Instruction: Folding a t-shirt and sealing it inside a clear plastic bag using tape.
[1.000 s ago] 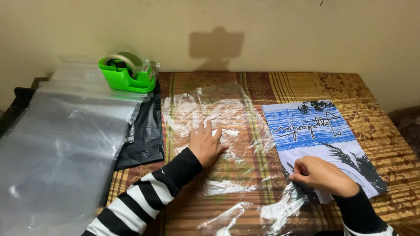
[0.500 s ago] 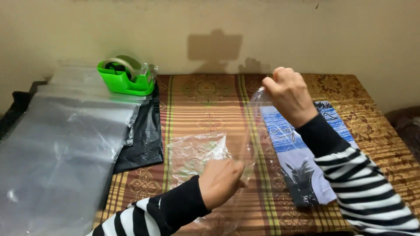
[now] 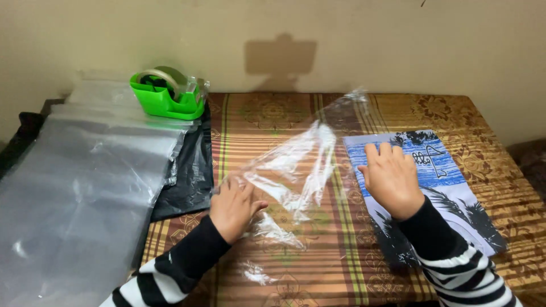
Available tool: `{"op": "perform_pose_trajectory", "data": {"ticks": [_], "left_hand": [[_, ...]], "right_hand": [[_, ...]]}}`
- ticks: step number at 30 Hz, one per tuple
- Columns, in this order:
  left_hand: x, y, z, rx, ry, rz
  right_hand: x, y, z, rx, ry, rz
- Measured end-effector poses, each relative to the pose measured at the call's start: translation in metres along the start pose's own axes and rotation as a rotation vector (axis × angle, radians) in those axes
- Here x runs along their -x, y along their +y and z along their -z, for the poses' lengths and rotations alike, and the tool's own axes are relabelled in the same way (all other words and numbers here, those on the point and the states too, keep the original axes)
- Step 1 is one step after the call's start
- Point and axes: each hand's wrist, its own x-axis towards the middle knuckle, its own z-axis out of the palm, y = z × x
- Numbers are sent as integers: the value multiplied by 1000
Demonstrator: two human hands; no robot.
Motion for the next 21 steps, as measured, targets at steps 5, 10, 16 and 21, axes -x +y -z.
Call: {"op": "perform_pose_trajectory", "data": {"ticks": [5,10,16,21], "left_hand": [[36,14,9,-144,-132,78],[26,26,39,-199,-61,23],[5,30,23,35,-55,-367],[-7,38,23,54,-136,-396]], "right_hand": [[25,3,-6,-48,-243,-48],[20,-36,17,-241,-509,-15],[-21,-54,1,-342,-469,155],[-58,-46,-36,-493,-306,291]]}}
